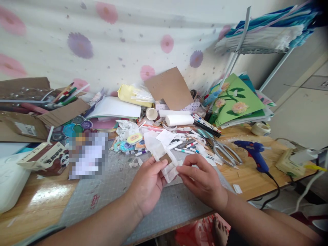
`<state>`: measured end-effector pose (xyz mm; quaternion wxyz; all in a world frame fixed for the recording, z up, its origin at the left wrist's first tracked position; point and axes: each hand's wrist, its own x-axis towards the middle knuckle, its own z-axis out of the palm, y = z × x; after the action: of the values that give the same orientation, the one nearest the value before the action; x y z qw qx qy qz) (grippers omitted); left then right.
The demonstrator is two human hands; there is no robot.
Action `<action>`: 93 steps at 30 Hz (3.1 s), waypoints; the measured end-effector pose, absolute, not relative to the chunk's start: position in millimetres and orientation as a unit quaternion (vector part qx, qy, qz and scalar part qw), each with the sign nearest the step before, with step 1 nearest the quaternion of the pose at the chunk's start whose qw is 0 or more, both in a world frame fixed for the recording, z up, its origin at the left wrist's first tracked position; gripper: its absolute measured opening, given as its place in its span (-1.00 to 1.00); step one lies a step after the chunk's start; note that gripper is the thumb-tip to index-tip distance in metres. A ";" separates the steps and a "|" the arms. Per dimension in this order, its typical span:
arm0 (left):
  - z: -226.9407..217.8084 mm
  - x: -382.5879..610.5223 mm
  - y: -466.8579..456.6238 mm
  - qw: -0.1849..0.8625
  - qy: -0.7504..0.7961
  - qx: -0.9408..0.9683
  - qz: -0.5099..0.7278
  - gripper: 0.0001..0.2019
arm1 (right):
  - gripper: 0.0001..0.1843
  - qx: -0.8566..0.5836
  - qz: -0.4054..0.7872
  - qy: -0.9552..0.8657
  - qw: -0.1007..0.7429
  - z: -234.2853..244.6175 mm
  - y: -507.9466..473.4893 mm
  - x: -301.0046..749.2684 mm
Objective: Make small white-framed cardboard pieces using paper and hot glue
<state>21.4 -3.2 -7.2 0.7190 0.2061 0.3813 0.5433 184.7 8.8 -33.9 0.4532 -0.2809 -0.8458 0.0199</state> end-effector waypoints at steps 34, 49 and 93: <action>-13.3 25.2 -12.4 0.704 0.403 0.259 0.524 -0.73 | -0.81 -0.361 0.099 -0.795 0.477 -37.5 1.3 168.0; -11.0 21.5 -7.0 0.680 0.450 0.371 0.444 -0.79 | -0.76 -0.432 0.492 -0.624 0.427 -16.1 13.1 175.9; -18.7 19.0 -9.3 0.640 0.395 0.398 0.526 -0.87 | -0.66 -0.358 0.579 -0.340 0.649 -24.5 -3.7 147.3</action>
<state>19.0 -9.3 -18.7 0.6400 0.3975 0.3950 0.5257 147.3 -3.7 -24.5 0.6493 -0.3576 -0.3396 0.5790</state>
